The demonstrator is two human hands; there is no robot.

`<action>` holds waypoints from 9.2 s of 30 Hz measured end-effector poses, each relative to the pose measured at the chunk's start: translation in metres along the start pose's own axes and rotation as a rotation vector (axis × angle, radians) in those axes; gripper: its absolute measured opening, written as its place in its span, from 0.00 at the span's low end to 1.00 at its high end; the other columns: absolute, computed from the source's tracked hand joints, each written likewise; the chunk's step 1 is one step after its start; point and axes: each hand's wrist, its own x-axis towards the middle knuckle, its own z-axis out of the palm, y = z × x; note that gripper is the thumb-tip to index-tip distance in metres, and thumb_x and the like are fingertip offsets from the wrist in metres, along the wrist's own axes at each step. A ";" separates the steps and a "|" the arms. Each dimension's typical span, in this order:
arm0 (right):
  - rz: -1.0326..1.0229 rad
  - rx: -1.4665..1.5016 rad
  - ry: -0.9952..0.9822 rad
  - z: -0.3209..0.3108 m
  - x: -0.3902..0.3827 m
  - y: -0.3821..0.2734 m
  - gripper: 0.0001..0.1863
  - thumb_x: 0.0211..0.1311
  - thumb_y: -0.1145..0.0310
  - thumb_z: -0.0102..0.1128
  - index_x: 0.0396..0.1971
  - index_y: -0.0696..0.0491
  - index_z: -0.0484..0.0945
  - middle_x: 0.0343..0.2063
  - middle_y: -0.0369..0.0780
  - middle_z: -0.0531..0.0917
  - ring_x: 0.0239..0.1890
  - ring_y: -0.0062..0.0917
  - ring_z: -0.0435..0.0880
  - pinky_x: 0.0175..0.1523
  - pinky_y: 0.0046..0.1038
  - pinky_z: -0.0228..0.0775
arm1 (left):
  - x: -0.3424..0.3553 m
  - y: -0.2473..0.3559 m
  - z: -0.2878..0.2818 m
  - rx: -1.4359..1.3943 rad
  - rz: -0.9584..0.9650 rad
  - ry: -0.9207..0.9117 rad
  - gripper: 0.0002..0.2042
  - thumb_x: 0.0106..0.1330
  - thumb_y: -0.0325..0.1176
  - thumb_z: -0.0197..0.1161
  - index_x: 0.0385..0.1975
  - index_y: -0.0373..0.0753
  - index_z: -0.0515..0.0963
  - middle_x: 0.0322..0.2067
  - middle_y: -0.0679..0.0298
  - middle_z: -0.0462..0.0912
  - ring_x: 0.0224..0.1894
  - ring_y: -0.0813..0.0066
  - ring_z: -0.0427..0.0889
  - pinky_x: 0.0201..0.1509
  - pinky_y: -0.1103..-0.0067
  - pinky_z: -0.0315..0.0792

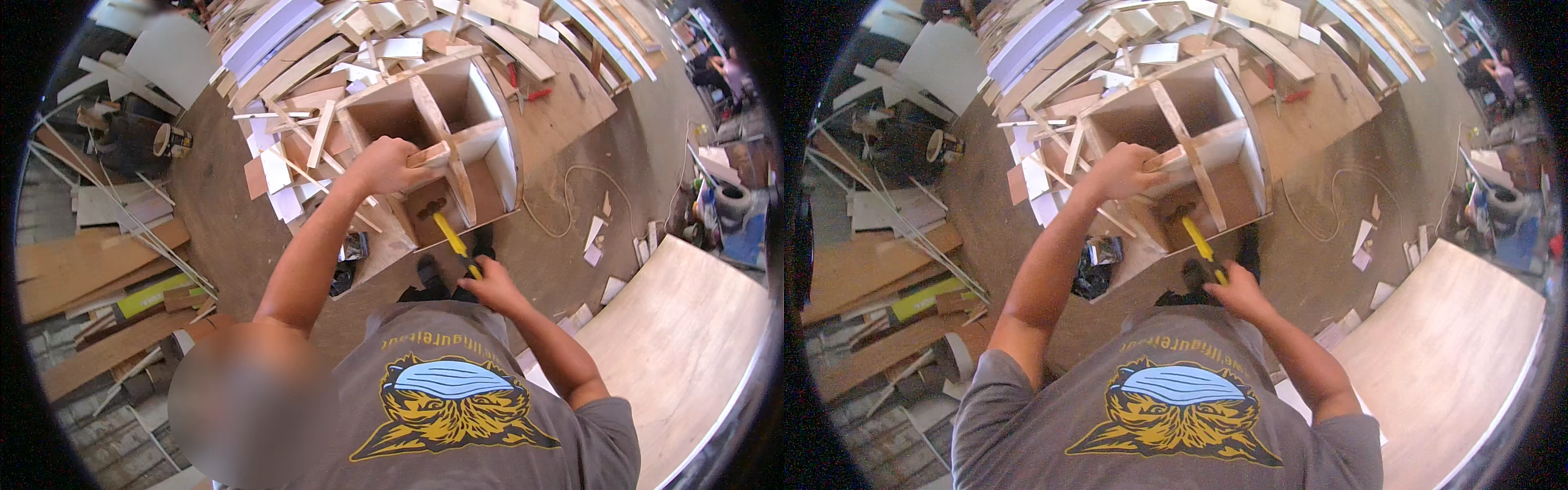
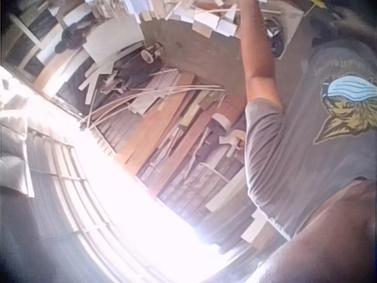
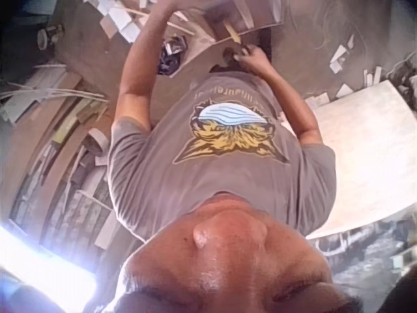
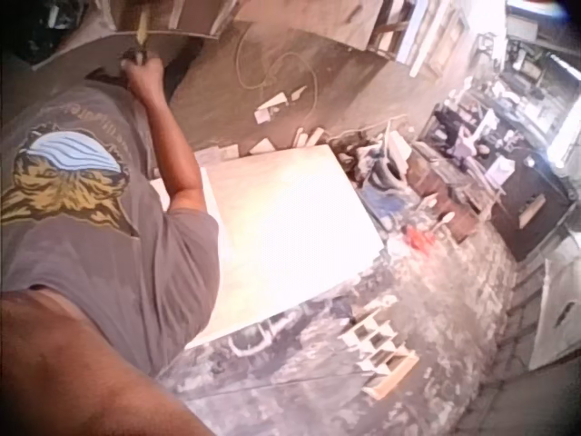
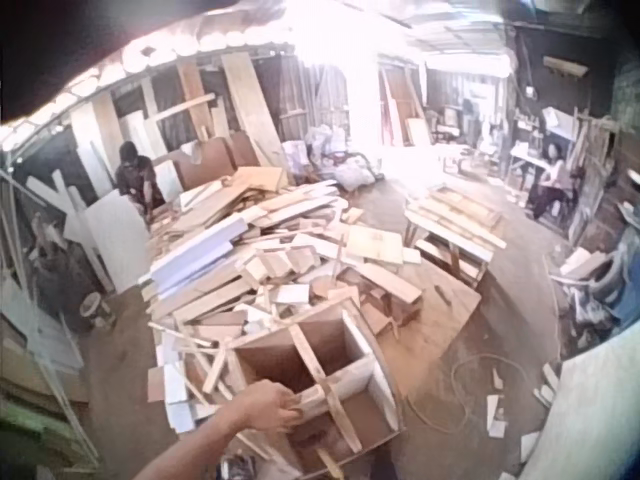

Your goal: The person assembles a small wooden storage organizer by applying adhesive to wood pieces, cutting thin wooden strips with shears, and hammering nails into the joints of the wooden box structure.

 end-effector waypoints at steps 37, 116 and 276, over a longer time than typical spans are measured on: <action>-0.588 -1.923 -0.552 -0.045 0.136 -0.361 0.09 0.60 0.74 0.65 0.38 0.55 0.90 0.39 0.45 0.92 0.45 0.37 0.93 0.44 0.37 0.86 | 0.038 0.025 0.209 -2.597 -0.658 1.238 0.32 0.80 0.53 0.41 0.79 0.45 0.56 0.80 0.64 0.56 0.80 0.61 0.54 0.85 0.63 0.46; -0.153 0.303 0.268 0.090 0.053 0.049 0.25 0.75 0.59 0.55 0.66 0.55 0.76 0.43 0.59 0.85 0.50 0.54 0.85 0.55 0.41 0.76 | 0.115 -0.124 0.058 0.197 -0.417 -1.014 0.25 0.72 0.48 0.59 0.62 0.38 0.81 0.62 0.54 0.81 0.63 0.59 0.79 0.66 0.62 0.71; -0.730 -0.009 0.669 0.018 -0.093 -0.065 0.30 0.74 0.71 0.60 0.74 0.50 0.69 0.32 0.55 0.83 0.29 0.43 0.83 0.40 0.36 0.76 | -0.030 0.021 0.027 0.116 -0.139 0.209 0.10 0.58 0.36 0.69 0.33 0.38 0.90 0.32 0.45 0.89 0.38 0.46 0.90 0.46 0.59 0.85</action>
